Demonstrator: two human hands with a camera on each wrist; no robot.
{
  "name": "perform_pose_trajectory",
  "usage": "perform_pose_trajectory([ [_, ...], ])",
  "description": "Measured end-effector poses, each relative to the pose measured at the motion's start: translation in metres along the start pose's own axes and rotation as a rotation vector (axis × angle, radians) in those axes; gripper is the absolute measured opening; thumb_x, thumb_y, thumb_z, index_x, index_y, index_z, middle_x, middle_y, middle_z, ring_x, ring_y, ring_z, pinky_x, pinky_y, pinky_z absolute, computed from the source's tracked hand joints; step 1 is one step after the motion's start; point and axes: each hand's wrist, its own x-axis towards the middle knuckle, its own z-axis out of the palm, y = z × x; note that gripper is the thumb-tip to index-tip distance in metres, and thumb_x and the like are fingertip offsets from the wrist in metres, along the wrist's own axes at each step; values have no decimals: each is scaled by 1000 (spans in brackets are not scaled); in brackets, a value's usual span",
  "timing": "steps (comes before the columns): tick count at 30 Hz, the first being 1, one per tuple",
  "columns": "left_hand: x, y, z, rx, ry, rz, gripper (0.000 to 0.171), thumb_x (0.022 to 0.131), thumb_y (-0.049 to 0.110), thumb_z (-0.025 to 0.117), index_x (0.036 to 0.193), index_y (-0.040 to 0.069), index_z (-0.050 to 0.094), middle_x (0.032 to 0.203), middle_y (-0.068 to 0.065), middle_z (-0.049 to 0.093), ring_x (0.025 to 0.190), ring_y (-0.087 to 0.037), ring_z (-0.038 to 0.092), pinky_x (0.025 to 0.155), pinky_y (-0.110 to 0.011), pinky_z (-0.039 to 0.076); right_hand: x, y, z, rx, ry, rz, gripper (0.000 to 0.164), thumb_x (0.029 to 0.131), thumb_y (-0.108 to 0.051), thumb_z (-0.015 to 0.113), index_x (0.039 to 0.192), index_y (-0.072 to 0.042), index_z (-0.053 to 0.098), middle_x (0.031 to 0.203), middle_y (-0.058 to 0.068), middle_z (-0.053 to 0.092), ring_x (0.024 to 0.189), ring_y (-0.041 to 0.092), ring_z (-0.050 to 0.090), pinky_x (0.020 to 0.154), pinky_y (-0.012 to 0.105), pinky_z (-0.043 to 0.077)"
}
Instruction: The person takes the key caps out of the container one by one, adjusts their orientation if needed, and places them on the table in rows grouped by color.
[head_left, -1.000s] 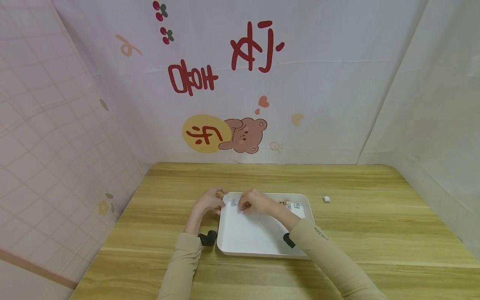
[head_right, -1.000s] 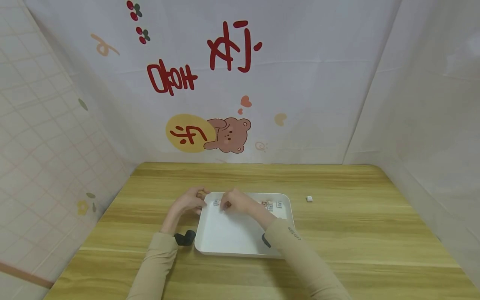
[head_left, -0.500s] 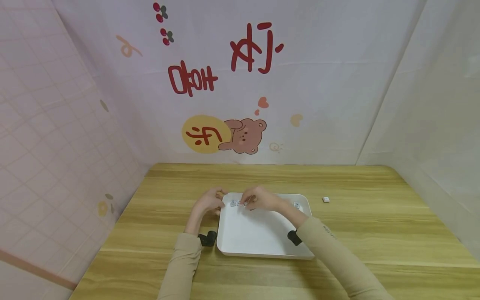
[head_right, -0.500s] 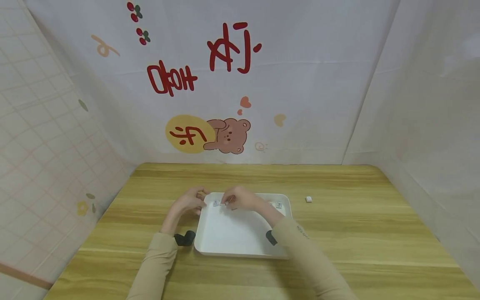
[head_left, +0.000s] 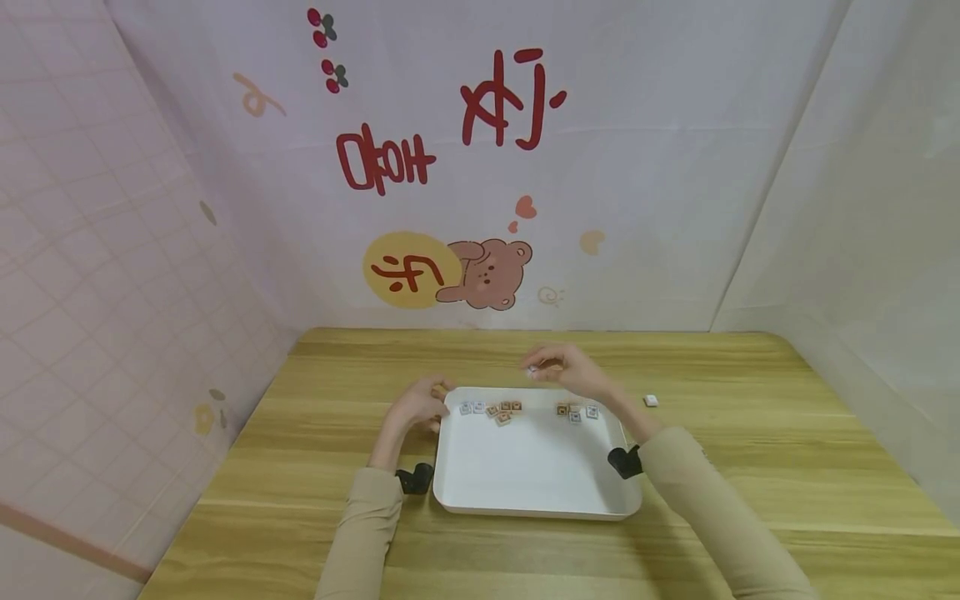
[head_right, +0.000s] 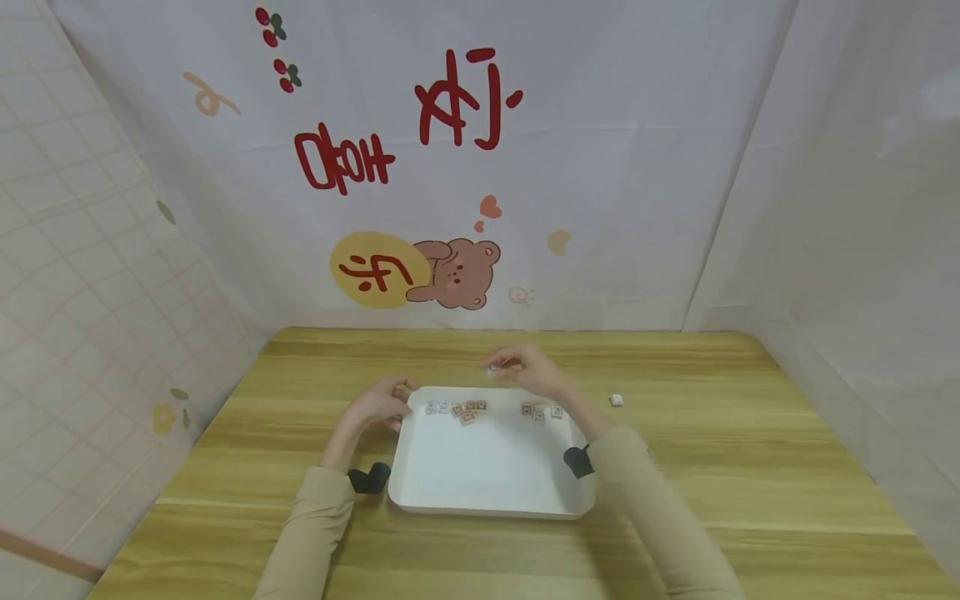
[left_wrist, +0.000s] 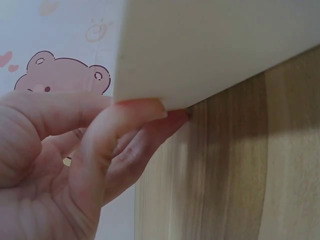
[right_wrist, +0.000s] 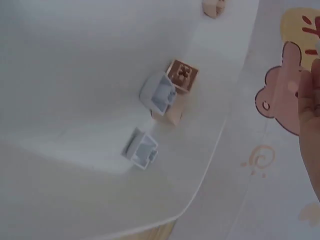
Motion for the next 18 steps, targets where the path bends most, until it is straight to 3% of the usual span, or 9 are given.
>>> perform_pose_trajectory([
  [6,1,-2,0,-1,-1,15,48,77,-10,57,124,-1,50,105,-24,59,63,-20,61,46,-23,50,-22,3,-34,106,98,89,29,87,-14,62,114,-4,63,118,14,60,96,8,60,83,26,53],
  [11,1,-2,0,-9,-3,6,49,77,-9,56,125,0,50,107,-24,58,64,-21,61,45,-22,49,-50,17,-60,165,125,122,39,88,-18,60,123,-1,56,114,-7,62,100,2,60,85,23,52],
  [18,1,-2,1,3,2,6,48,78,-9,56,125,0,49,109,-24,57,64,-20,61,45,-21,48,-90,41,-88,168,160,199,38,87,-14,62,118,6,55,104,-14,64,95,0,61,81,20,52],
])
